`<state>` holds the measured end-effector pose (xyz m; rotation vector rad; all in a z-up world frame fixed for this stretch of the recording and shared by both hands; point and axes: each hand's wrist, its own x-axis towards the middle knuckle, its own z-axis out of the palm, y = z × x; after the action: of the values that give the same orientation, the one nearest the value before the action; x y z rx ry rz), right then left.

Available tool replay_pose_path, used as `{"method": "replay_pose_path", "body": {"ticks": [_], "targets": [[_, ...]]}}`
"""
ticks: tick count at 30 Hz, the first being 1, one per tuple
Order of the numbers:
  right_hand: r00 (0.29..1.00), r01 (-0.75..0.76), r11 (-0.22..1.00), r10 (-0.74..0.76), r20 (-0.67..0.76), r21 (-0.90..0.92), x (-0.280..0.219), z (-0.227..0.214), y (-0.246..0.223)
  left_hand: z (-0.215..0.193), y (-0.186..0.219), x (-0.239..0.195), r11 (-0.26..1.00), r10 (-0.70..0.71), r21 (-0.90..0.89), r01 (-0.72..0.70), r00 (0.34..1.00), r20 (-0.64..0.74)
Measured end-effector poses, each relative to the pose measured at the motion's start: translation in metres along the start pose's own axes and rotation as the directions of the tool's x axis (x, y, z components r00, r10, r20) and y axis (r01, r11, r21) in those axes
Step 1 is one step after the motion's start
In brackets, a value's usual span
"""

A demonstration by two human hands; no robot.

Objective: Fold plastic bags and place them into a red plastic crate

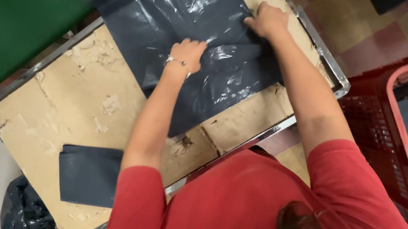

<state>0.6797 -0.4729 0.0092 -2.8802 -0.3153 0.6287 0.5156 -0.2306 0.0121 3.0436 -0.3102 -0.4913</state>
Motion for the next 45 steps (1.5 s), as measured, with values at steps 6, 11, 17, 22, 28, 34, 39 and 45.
{"method": "replay_pose_path", "body": {"ticks": [6, 11, 17, 22, 28, 34, 39, 45], "targets": [[0.993, 0.046, 0.985, -0.028, 0.112, -0.164, 0.007, 0.015, -0.022, 0.021, 0.036, -0.068, 0.923, 0.035, 0.38, 0.058, 0.972, -0.233], [0.982, 0.191, 0.98, -0.191, 0.008, 0.053, -0.012, 0.018, -0.009, 0.078, 0.102, -0.117, 0.947, -0.01, 0.296, 0.128, 0.929, -0.37], [0.987, 0.148, 0.977, -0.157, 0.046, 0.152, -0.063, -0.006, -0.002, 0.046, 0.133, -0.132, 0.927, -0.056, 0.275, 0.256, 0.819, -0.571], [0.964, 0.267, 0.964, -0.267, -0.015, 0.012, -0.094, 0.003, 0.0, 0.046, 0.136, -0.146, 0.923, -0.098, 0.232, 0.306, 0.772, -0.628], [0.872, 0.47, 0.715, -0.465, -0.151, 0.518, -0.103, -0.018, -0.012, 0.075, 0.145, -0.17, 0.99, -0.143, -0.089, 0.112, 0.752, -0.644], [0.986, 0.061, 0.429, -0.165, 0.012, 0.901, -0.163, -0.069, -0.029, 0.081, 0.093, -0.236, 0.914, -0.372, -0.185, 0.361, 0.564, -0.737], [0.91, 0.115, 0.121, -0.41, -0.056, 0.986, -0.246, -0.072, 0.018, -0.011, 0.095, -0.369, 0.974, -0.21, -0.208, 0.093, 0.721, -0.661], [0.87, 0.488, 0.569, -0.379, -0.316, 0.662, -0.372, -0.051, 0.12, -0.147, 0.158, -0.499, 0.678, 0.208, -0.433, -0.595, 0.719, -0.663]]}}
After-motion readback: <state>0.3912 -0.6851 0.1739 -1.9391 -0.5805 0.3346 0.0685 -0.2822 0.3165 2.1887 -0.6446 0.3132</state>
